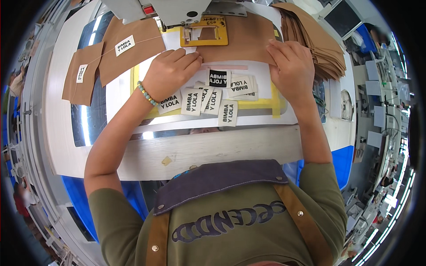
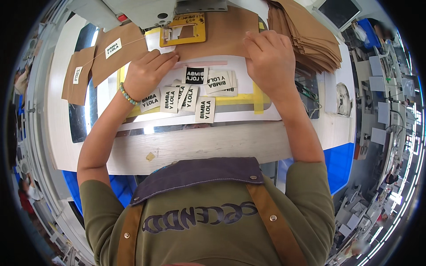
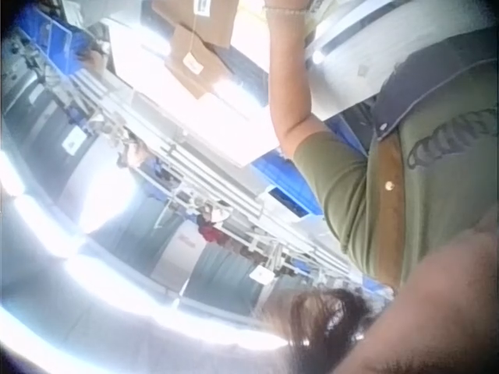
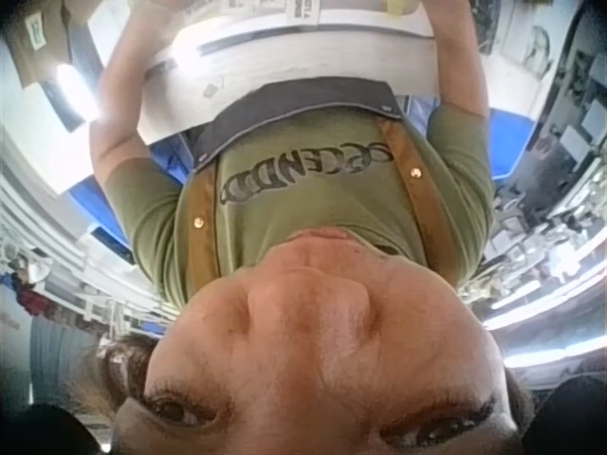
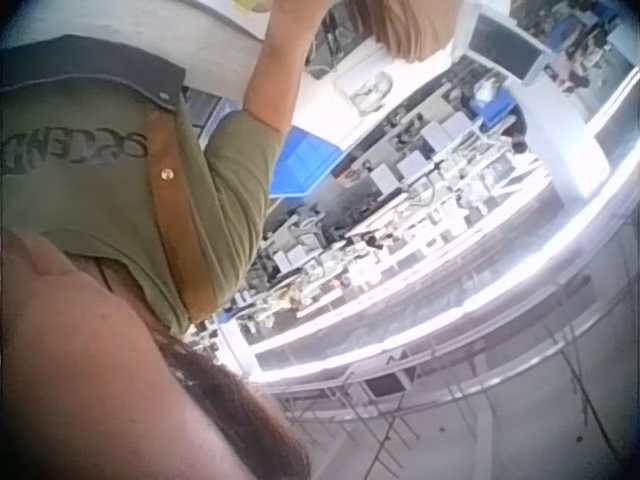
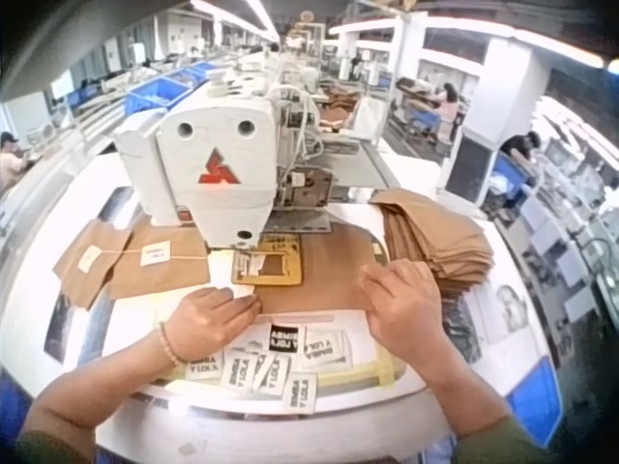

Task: Sewing brand labels onto small brown leather or cardstock pieces using an industrial sewing machine.

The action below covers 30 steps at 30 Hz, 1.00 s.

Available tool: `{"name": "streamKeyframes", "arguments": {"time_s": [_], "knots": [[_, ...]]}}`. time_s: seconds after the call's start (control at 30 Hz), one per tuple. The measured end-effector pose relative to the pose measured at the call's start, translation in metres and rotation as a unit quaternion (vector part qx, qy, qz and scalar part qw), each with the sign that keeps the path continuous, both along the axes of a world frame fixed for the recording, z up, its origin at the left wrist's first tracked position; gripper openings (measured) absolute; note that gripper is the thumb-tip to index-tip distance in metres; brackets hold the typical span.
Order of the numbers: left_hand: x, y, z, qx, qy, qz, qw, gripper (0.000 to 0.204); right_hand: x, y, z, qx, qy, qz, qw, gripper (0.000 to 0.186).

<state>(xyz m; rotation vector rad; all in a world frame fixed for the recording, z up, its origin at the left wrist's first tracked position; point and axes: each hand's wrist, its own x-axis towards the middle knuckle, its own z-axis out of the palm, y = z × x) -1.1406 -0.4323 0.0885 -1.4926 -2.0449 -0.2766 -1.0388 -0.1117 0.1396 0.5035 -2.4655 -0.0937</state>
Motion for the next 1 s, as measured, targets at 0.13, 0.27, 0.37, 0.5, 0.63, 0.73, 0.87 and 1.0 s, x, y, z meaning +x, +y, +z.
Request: {"name": "streamKeyframes", "arguments": {"time_s": [0.13,0.27,0.37,0.5,0.63,0.73,0.87,1.0], "knots": [[-0.003,0.01,0.006,-0.01,0.04,-0.004,0.999,0.027,0.009,0.007,-0.015,-0.036,-0.067,-0.064,0.995,0.032],[-0.009,0.012,-0.001,-0.033,0.067,-0.02,0.997,0.026,0.013,0.013,-0.03,-0.09,-0.089,-0.038,0.991,0.033],[-0.009,0.004,0.0,-0.063,0.063,0.001,0.996,0.025,0.003,0.015,-0.039,-0.124,-0.115,-0.004,0.986,0.042],[-0.008,-0.015,0.0,-0.105,0.062,0.051,0.991,0.024,-0.017,0.007,-0.044,-0.121,-0.114,0.038,0.985,0.045],[-0.008,-0.04,-0.003,-0.124,0.04,0.097,0.987,0.029,-0.036,-0.003,-0.044,-0.065,-0.164,0.085,0.981,0.051],[-0.003,-0.053,-0.003,-0.109,0.015,0.139,0.984,0.033,-0.039,-0.003,-0.049,-0.048,-0.192,0.102,0.975,0.053],[0.003,-0.063,0.001,-0.085,-0.023,0.128,0.988,0.039,-0.026,-0.002,-0.04,-0.087,-0.266,0.083,0.957,0.052],[0.018,-0.061,0.006,-0.058,-0.094,0.192,0.975,0.051,-0.007,-0.002,-0.038,-0.068,-0.287,0.087,0.951,0.058]]}}
